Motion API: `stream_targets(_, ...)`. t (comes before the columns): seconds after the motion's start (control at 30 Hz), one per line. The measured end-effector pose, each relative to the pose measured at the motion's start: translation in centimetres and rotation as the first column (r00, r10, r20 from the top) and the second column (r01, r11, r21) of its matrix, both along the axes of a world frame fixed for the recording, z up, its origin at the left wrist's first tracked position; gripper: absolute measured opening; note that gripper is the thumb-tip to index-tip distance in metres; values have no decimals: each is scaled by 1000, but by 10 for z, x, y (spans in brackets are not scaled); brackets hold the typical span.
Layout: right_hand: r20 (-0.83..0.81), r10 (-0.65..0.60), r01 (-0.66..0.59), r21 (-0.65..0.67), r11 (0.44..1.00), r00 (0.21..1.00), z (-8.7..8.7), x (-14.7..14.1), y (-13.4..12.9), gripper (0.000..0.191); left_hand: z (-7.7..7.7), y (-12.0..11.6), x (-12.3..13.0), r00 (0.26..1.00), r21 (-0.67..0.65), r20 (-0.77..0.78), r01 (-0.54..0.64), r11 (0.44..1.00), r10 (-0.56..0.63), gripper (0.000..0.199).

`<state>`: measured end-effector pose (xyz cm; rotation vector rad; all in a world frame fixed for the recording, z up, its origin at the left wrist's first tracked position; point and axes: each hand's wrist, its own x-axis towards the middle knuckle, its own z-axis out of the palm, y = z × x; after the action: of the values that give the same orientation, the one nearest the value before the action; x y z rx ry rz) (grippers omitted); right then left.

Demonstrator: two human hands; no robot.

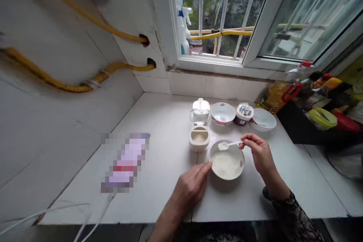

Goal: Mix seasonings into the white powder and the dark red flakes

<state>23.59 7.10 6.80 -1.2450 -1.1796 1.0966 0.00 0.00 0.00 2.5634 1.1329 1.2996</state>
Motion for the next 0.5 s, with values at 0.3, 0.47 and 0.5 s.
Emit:
stream_targets(0.3,553,-126,-315,631,709,824,13,-51,4,17,-1,0,1,1000,-29,-20,-20,999,19,44)
stream_targets(0.47,670,-209,-480,682,552,712,14,-50,2,27,1,0,1,1000,-32,-22,-18,999,17,43)
stream_targets(0.5,638,-219,-433,697,572,738,17,-46,1,26,2,0,1,1000,-34,-22,-18,999,17,43)
